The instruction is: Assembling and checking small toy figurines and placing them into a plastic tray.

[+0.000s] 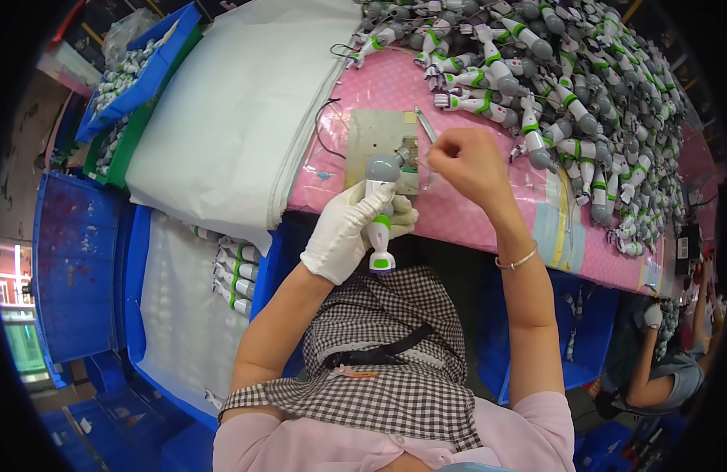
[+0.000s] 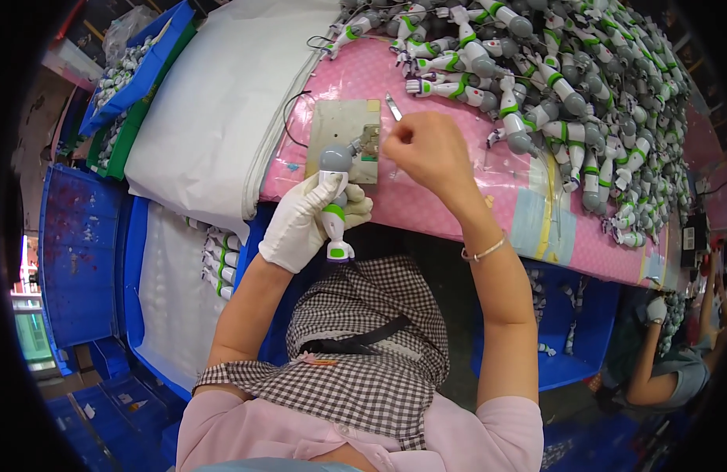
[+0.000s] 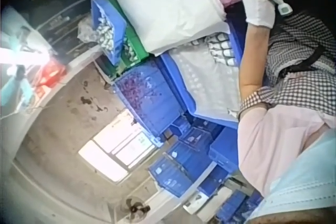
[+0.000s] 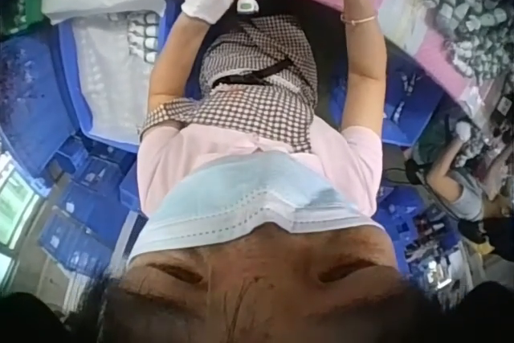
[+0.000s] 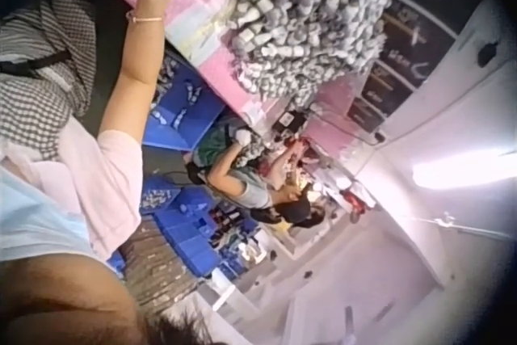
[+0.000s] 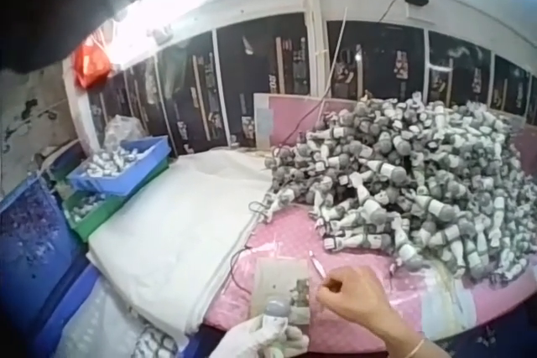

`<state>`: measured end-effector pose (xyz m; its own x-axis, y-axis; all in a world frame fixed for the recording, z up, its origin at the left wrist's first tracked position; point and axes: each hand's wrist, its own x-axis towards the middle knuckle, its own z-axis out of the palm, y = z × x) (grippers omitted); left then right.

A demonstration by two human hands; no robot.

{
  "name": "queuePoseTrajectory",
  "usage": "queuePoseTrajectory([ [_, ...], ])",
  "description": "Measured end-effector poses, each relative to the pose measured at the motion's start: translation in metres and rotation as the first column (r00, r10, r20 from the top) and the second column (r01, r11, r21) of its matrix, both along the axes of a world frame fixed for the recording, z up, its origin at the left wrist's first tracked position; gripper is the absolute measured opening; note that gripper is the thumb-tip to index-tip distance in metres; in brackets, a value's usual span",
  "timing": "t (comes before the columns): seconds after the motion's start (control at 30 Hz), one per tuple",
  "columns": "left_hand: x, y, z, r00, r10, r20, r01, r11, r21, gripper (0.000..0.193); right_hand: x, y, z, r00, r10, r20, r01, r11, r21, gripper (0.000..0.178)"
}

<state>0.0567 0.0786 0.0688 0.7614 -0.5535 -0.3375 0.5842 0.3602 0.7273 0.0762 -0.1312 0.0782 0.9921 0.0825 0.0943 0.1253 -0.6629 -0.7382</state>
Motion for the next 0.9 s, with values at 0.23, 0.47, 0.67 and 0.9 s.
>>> queuePoseTrajectory([
  [0.23, 0.02, 0.036, -0.002, 0.938, -0.116, -0.327, -0.071, 0.858, -0.508, 0.041, 0.002, 0.006, 0.0, 0.956, -0.278, 0.09, 0.155, 0.745, 0.649, 0.037],
  [0.47, 0.054, 0.104, 0.026, 0.943, 0.325, -0.063, -0.33, 0.904, -0.272, 0.038, -0.016, -0.025, -0.034, 0.915, -0.403, -0.007, 0.307, 0.686, 0.66, 0.035],
  [0.67, 0.09, 0.162, 0.013, 0.875, 0.471, -0.11, -0.484, 0.853, -0.197, 0.027, -0.061, -0.048, -0.091, 0.82, -0.57, -0.06, 0.413, 0.515, 0.751, 0.028],
  [0.9, 0.191, 0.23, 0.045, 0.74, 0.672, 0.012, -0.66, 0.73, -0.178, 0.026, -0.065, -0.034, -0.088, 0.828, -0.555, 0.074, 0.375, 0.647, 0.664, 0.018],
])
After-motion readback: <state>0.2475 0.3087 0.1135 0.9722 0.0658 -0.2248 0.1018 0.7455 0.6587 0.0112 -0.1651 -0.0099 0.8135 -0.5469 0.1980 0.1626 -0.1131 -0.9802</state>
